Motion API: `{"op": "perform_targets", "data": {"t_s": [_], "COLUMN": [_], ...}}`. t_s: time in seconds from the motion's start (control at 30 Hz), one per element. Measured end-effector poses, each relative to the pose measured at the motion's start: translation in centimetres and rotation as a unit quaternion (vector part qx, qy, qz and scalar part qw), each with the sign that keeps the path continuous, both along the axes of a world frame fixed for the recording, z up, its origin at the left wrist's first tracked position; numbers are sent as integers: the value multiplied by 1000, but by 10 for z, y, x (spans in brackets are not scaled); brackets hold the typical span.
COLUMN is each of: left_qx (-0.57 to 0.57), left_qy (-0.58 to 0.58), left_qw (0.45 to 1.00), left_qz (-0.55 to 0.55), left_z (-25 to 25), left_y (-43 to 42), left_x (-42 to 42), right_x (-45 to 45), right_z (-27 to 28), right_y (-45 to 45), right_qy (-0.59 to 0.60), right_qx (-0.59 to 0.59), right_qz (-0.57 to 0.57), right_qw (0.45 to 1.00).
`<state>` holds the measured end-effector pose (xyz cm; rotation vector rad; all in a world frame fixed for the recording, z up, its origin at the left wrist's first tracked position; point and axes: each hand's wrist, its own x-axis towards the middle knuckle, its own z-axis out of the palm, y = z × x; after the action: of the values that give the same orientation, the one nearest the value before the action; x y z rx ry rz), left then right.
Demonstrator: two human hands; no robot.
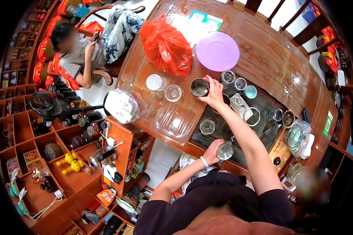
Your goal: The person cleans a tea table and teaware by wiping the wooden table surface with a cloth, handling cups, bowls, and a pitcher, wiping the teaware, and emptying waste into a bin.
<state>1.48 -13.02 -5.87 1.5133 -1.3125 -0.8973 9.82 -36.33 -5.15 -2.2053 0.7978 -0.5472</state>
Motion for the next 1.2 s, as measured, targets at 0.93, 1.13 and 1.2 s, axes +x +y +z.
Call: {"op": "perform_targets", "data": {"t_s": [0.93, 1.13, 1.2], "left_qx": [66, 96, 99], "left_qy": [-188, -255, -265], "left_qw": [980, 962, 959], "left_qz": [7, 6, 19], "left_z": [-48, -65, -70], "left_y": [-22, -38, -41], "left_x": [-65, -66, -67], "right_x": [-672, -732, -742], "right_z": [-86, -259, -320], "right_y": [389, 360, 318], "right_qy": [12, 52, 72], "right_qx": [198, 326, 316], "right_qz": [-663, -691, -698], "right_qw": [722, 643, 639]}}
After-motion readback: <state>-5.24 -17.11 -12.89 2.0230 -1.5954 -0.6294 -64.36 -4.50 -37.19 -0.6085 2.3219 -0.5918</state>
